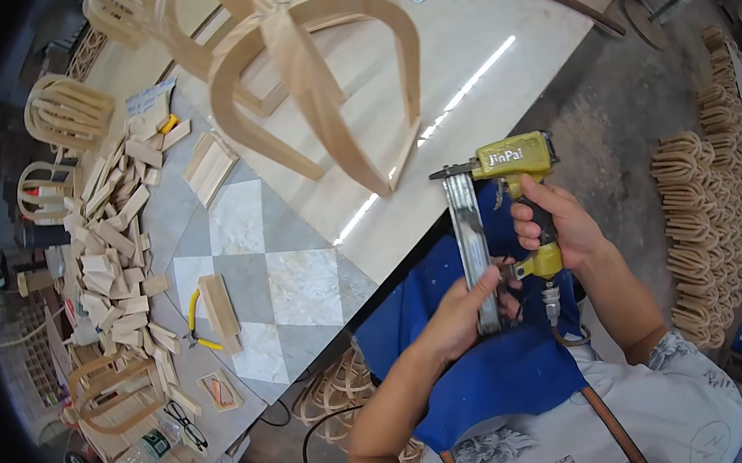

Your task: Assembling wooden chair backs using a pneumatic nail gun and wood pieces.

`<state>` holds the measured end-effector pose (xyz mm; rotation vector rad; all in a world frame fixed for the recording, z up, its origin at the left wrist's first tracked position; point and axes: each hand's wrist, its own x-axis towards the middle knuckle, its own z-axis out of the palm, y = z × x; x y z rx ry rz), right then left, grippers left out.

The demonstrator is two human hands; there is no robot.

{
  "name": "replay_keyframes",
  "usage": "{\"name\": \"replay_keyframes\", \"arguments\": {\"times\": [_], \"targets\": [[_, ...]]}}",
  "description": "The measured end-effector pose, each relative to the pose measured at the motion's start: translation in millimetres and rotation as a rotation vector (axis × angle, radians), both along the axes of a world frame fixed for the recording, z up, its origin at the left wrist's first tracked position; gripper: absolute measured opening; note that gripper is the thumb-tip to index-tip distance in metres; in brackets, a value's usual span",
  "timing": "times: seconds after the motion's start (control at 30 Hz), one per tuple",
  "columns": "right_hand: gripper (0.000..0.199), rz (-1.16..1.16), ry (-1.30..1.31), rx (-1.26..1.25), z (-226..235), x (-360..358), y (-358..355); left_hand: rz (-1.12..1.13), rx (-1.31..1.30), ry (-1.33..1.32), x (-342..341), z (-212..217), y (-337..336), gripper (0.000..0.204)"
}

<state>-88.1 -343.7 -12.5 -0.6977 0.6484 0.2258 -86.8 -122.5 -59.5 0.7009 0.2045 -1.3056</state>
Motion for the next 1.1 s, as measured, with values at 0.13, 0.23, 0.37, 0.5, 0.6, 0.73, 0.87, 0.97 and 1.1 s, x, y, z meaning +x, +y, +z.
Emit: {"name": "replay_keyframes", "arguments": {"times": [0.13, 0.23, 0.37, 0.5, 0.6, 0.73, 0.87, 0.97, 1.1], "targets": [[0.023, -0.067, 0.006, 0.042, -3.6, -0.1, -4.5, -0.167, -0.046, -0.172, -26.2, -14.6, 19.0, 0.061], [0.024, -0.123, 0.018, 0.030, -4.1, 4.8, -12.1, -0.082, -0.096, -0.182, -27.3, -15.0, 22.7, 0.059], [0.026, -0.161, 0.012, 0.014, -7.4, 13.9, -16.6, 0.020, -0.106, -0.247, -27.4, -13.9, 31.7, 0.054], [0.029, -0.198, -0.029, 0.016, -14.7, 12.4, -24.7, -0.017, 0.123, -0.586, -12.0, 2.5, 50.3, 0.045], [0.031, -0.219, -0.040, -0.002, -13.0, 15.0, -20.7, -0.107, 0.380, -0.884, 19.3, 53.1, 103.2, 0.036], [0.039, -0.246, -0.077, -0.048, -13.5, 10.2, -20.2, 0.272, 0.682, -0.942, 41.1, 75.5, 158.8, 0.022], [0.035, -0.264, -0.067, -0.043, -19.9, 9.6, -20.8, 0.746, 1.216, -1.081, 51.5, 75.4, 213.4, 0.017], [0.036, -0.257, -0.072, -0.045, -19.6, 10.9, -21.2, 0.780, 1.644, -1.210, 45.4, 69.2, 251.2, 0.019], [0.036, -0.262, -0.083, -0.063, -19.2, 10.4, -19.5, 0.619, 2.201, -1.121, 18.2, 58.3, 321.5, 0.021]]}}
